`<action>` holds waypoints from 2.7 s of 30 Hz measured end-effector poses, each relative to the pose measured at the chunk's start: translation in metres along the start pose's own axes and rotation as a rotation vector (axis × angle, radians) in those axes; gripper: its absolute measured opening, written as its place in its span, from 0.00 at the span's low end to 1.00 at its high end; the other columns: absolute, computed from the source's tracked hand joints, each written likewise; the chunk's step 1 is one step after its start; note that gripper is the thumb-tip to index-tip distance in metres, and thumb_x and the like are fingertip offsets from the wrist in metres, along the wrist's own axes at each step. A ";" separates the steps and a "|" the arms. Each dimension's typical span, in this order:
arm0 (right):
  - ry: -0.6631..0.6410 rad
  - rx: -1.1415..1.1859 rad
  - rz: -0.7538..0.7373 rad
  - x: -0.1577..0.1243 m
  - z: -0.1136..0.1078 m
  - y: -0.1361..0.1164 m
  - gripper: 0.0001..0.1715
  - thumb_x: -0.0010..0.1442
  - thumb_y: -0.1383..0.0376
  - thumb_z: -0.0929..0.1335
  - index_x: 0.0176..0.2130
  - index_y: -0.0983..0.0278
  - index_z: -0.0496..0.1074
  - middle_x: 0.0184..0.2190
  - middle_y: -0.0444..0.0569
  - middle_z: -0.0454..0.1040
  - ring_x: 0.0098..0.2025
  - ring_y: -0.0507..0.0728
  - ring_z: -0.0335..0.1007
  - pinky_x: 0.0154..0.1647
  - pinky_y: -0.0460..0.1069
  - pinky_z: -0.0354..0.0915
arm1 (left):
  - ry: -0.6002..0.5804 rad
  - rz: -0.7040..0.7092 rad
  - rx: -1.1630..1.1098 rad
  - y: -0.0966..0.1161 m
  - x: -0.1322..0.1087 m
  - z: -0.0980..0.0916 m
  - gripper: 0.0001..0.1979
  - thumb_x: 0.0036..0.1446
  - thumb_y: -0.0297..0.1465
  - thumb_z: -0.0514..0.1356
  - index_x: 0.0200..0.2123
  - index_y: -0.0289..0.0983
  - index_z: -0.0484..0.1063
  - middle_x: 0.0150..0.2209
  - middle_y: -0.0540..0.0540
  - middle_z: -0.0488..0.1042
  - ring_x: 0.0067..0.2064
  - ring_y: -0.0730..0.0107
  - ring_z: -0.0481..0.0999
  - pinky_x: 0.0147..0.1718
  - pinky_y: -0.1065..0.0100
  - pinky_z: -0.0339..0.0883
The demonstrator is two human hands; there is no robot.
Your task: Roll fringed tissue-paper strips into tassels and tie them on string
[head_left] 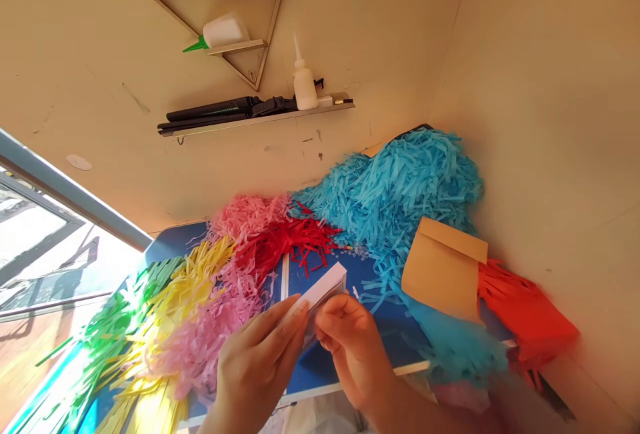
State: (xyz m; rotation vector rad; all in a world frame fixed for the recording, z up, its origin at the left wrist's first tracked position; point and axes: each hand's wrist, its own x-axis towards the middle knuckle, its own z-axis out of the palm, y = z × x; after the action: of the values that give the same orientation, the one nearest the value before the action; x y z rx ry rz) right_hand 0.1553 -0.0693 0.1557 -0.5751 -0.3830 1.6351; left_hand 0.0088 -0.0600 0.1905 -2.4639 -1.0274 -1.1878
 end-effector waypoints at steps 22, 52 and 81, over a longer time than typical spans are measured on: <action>0.262 0.027 -0.012 -0.005 0.018 -0.001 0.22 0.35 0.56 0.81 0.23 0.66 0.73 0.19 0.40 0.69 0.22 0.47 0.62 0.26 0.43 0.62 | -0.020 0.023 0.011 0.013 -0.009 0.006 0.24 0.58 0.19 0.62 0.57 0.39 0.71 0.49 0.43 0.78 0.45 0.66 0.80 0.47 0.66 0.76; 0.063 -0.016 -0.138 0.005 0.001 0.008 0.22 0.44 0.62 0.80 0.36 0.63 0.71 0.28 0.42 0.77 0.30 0.50 0.72 0.35 0.44 0.68 | -0.168 -0.009 0.272 0.012 -0.005 -0.002 0.14 0.68 0.30 0.52 0.52 0.35 0.72 0.46 0.41 0.75 0.39 0.70 0.80 0.33 0.73 0.73; -0.418 -1.223 -0.259 0.026 -0.030 -0.045 0.22 0.59 0.48 0.69 0.44 0.61 0.73 0.32 0.42 0.76 0.32 0.54 0.68 0.32 0.46 0.58 | -0.463 -0.168 0.041 -0.016 0.011 -0.042 0.16 0.67 0.40 0.52 0.50 0.43 0.75 0.39 0.46 0.82 0.36 0.66 0.82 0.31 0.71 0.73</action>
State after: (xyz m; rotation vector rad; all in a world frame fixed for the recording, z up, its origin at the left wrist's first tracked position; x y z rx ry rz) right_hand 0.2069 -0.0399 0.1525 -1.0033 -1.7403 1.1140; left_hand -0.0226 -0.0630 0.2245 -2.7291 -1.3796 -0.6297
